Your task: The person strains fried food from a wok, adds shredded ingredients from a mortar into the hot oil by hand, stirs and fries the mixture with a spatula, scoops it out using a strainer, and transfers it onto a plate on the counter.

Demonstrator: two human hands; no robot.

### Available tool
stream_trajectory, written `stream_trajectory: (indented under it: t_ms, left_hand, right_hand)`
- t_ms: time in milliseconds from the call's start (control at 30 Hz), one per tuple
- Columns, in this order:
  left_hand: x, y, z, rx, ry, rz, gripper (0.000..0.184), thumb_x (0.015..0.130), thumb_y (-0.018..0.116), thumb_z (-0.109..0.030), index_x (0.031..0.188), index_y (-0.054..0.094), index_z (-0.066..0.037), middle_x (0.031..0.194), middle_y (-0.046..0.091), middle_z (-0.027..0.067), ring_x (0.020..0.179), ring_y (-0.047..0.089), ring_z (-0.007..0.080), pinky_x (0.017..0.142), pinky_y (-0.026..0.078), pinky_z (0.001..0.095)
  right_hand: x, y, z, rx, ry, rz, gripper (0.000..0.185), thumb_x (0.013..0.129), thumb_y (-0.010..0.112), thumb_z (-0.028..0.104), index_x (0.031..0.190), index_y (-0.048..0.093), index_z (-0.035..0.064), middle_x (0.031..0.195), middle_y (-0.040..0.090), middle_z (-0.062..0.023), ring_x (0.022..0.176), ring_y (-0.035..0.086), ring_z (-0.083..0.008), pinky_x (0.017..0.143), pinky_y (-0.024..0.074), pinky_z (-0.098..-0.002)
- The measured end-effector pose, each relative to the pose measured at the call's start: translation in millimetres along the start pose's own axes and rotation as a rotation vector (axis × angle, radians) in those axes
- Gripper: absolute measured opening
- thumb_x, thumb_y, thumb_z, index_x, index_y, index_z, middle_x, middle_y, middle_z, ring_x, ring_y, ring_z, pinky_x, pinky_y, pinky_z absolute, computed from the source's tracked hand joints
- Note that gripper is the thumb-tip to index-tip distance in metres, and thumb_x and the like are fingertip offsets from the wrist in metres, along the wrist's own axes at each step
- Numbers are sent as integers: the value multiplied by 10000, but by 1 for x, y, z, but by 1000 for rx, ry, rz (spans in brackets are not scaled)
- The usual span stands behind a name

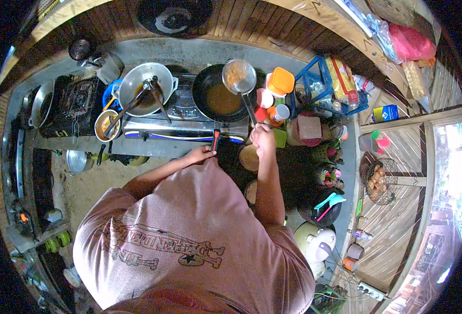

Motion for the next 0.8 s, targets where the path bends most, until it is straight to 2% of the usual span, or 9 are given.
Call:
stream_trajectory:
  t_ms: [100, 233, 333, 400, 467, 533, 600, 633, 800]
  left_hand:
    - [5, 0, 9, 0, 20, -3, 245, 964, 641, -356, 930, 645, -113, 689, 540, -72, 535, 421, 46, 479, 336, 243]
    - [-7, 2, -16, 6, -7, 17, 252, 964, 640, -359, 922, 634, -110, 692, 540, -71, 546, 427, 44, 486, 337, 243]
    - [-20, 2, -38, 33, -70, 22, 249, 965, 639, -352, 927, 629, -106, 702, 546, -69, 574, 443, 45, 506, 353, 240]
    - [-7, 3, -16, 2, -18, 13, 250, 964, 641, -353, 929, 629, -105, 706, 548, -68, 584, 449, 44, 515, 360, 237]
    - [-11, 3, -28, -31, 33, 6, 252, 962, 643, -354, 931, 628, -104, 709, 551, -67, 595, 455, 44, 523, 367, 234]
    - [-28, 5, -47, -105, -99, 48, 251, 959, 648, -355, 936, 629, -105, 708, 556, -62, 598, 457, 42, 526, 371, 232]
    - [-22, 3, -35, -74, -116, 42, 253, 958, 649, -358, 933, 630, -107, 697, 553, -62, 583, 453, 42, 514, 367, 235]
    - [-17, 2, -24, -43, -129, 35, 255, 957, 650, -362, 929, 630, -109, 686, 549, -62, 567, 449, 41, 502, 362, 238]
    - [1, 2, -5, -1, 34, 9, 266, 956, 647, -375, 883, 626, -120, 652, 524, -73, 510, 425, 47, 457, 326, 254]
  right_hand:
    - [-14, 7, 33, 3, -56, -12, 143, 1007, 519, 156, 1019, 571, 23, 576, 423, 45, 387, 324, -44, 361, 265, -216]
    - [2, 3, 7, -21, -33, 17, 150, 1010, 508, 147, 967, 586, 27, 559, 423, 41, 376, 326, -45, 351, 256, -225]
    - [14, -10, -20, -213, 19, -62, 163, 1001, 520, 132, 876, 561, 36, 534, 420, 29, 385, 335, -58, 347, 229, -246]
    - [13, -8, -15, -178, 10, -49, 166, 1001, 523, 150, 895, 577, 34, 547, 440, 29, 375, 332, -54, 343, 238, -241]
    - [8, -4, 7, -141, -16, -24, 169, 994, 538, 164, 938, 608, 21, 570, 472, 29, 381, 336, -45, 351, 257, -227]
    - [3, -8, 43, -151, -77, -120, 163, 987, 552, 163, 972, 623, 17, 581, 480, 34, 413, 353, -38, 372, 270, -213]
    - [-24, 10, 99, -264, -239, -58, 175, 985, 562, 172, 1007, 630, 13, 598, 484, 37, 445, 368, -31, 389, 281, -204]
    - [-33, 12, 116, -243, -265, -122, 184, 990, 556, 180, 1015, 625, 11, 606, 470, 49, 450, 366, -27, 392, 280, -203]
    - [-32, 17, 112, -171, -290, -98, 167, 987, 556, 166, 1016, 617, 13, 591, 435, 57, 443, 359, -29, 383, 272, -205]
Point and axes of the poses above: each hand's wrist, its own x-axis towards the middle knuckle, its own y-axis out of the palm, z = x × y, the point moved 9 cm from there along x, towards the middle knuckle
